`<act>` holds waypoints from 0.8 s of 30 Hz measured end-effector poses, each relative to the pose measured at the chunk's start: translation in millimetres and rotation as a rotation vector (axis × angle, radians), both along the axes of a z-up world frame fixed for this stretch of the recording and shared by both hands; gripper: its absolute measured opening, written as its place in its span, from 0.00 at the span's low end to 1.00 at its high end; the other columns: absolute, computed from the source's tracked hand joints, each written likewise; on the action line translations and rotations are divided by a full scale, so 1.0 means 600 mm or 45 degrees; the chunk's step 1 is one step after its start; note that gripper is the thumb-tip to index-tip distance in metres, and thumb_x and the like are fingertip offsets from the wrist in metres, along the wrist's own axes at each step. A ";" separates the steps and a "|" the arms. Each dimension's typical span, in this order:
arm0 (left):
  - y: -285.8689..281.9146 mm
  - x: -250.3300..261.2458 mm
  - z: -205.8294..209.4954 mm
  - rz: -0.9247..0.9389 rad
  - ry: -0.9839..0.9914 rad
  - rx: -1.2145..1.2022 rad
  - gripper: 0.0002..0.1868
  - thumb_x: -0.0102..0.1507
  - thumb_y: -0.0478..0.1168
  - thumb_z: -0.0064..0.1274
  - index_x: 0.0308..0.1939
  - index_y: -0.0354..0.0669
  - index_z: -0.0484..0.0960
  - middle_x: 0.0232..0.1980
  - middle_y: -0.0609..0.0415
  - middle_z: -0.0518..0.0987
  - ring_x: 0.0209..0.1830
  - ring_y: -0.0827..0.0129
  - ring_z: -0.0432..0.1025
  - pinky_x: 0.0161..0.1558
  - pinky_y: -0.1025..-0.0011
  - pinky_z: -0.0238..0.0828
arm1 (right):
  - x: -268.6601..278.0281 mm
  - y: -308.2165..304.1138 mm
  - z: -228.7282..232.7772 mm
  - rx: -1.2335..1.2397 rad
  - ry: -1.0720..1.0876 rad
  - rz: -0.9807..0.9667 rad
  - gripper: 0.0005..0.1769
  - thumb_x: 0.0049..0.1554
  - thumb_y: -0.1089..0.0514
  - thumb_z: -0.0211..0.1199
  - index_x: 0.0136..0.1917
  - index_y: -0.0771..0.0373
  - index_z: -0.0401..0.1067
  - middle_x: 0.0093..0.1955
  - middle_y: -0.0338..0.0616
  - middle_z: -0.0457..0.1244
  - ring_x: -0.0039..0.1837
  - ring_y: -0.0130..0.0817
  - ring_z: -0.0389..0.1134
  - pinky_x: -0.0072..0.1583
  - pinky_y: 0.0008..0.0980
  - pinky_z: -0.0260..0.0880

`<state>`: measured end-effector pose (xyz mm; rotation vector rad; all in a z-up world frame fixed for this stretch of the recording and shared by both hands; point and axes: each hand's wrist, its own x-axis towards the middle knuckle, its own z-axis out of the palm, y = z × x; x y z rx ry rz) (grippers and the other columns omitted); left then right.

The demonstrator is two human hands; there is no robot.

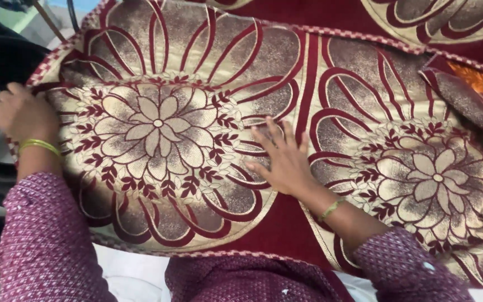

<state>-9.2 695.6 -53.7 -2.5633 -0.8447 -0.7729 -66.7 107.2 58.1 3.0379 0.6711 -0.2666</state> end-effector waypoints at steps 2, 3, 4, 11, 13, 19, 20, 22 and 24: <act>0.010 -0.004 -0.012 0.009 -0.018 0.054 0.23 0.66 0.52 0.53 0.55 0.38 0.74 0.49 0.45 0.77 0.50 0.48 0.72 0.59 0.45 0.58 | -0.015 -0.040 -0.014 -0.005 0.035 -0.031 0.49 0.57 0.24 0.42 0.83 0.41 0.31 0.85 0.47 0.22 0.83 0.54 0.22 0.76 0.66 0.28; 0.010 0.002 -0.010 -0.023 -0.078 -0.079 0.21 0.67 0.47 0.50 0.58 0.37 0.73 0.52 0.42 0.75 0.54 0.46 0.70 0.58 0.43 0.59 | -0.028 -0.061 -0.020 -0.014 0.037 -0.036 0.49 0.58 0.24 0.42 0.83 0.43 0.30 0.84 0.50 0.21 0.82 0.56 0.21 0.75 0.66 0.28; 0.007 0.006 -0.005 -0.053 -0.137 -0.212 0.19 0.68 0.42 0.47 0.60 0.36 0.71 0.56 0.40 0.74 0.59 0.44 0.69 0.58 0.42 0.61 | -0.048 -0.081 -0.025 -0.024 0.039 -0.040 0.49 0.59 0.25 0.41 0.82 0.44 0.30 0.84 0.53 0.20 0.82 0.58 0.21 0.74 0.66 0.28; -0.348 0.032 0.140 -0.551 0.123 -0.094 0.22 0.70 0.39 0.51 0.68 0.36 0.68 0.71 0.39 0.68 0.78 0.42 0.58 0.78 0.33 0.35 | -0.087 -0.113 -0.043 -0.054 0.097 -0.044 0.50 0.59 0.24 0.39 0.82 0.48 0.28 0.83 0.60 0.20 0.81 0.59 0.20 0.75 0.66 0.26; -0.528 0.000 0.178 -1.093 0.435 -0.497 0.32 0.64 0.48 0.50 0.69 0.35 0.67 0.72 0.36 0.63 0.71 0.45 0.56 0.69 0.41 0.41 | -0.092 -0.116 -0.037 -0.046 0.119 -0.044 0.49 0.58 0.23 0.39 0.82 0.45 0.28 0.83 0.57 0.20 0.82 0.56 0.20 0.76 0.63 0.26; -0.854 -0.075 0.231 -1.694 1.268 -0.125 0.46 0.61 0.75 0.22 0.78 0.61 0.42 0.82 0.54 0.38 0.81 0.53 0.31 0.74 0.42 0.26 | -0.107 -0.180 0.019 -0.326 0.185 -0.149 0.46 0.59 0.21 0.32 0.82 0.41 0.30 0.84 0.41 0.25 0.83 0.42 0.23 0.78 0.54 0.26; -0.885 -0.079 0.225 -1.640 1.368 0.023 0.48 0.60 0.77 0.18 0.79 0.61 0.38 0.83 0.55 0.36 0.81 0.49 0.28 0.73 0.39 0.25 | -0.109 -0.201 0.032 -0.399 0.183 -0.186 0.46 0.59 0.21 0.31 0.82 0.42 0.31 0.85 0.39 0.27 0.84 0.40 0.24 0.79 0.53 0.26; -0.937 -0.077 0.201 -1.679 1.364 -0.007 0.51 0.59 0.79 0.17 0.80 0.60 0.36 0.82 0.55 0.35 0.82 0.51 0.29 0.74 0.40 0.24 | -0.102 -0.243 0.048 -0.517 0.191 -0.303 0.46 0.58 0.21 0.30 0.82 0.39 0.32 0.85 0.37 0.27 0.84 0.39 0.25 0.78 0.54 0.27; -0.985 -0.073 0.165 -1.756 1.294 -0.131 0.52 0.60 0.79 0.16 0.80 0.58 0.34 0.82 0.52 0.32 0.81 0.50 0.28 0.73 0.40 0.23 | -0.100 -0.289 0.047 -0.499 0.162 -0.382 0.45 0.58 0.21 0.31 0.82 0.37 0.33 0.85 0.37 0.27 0.83 0.38 0.25 0.78 0.54 0.28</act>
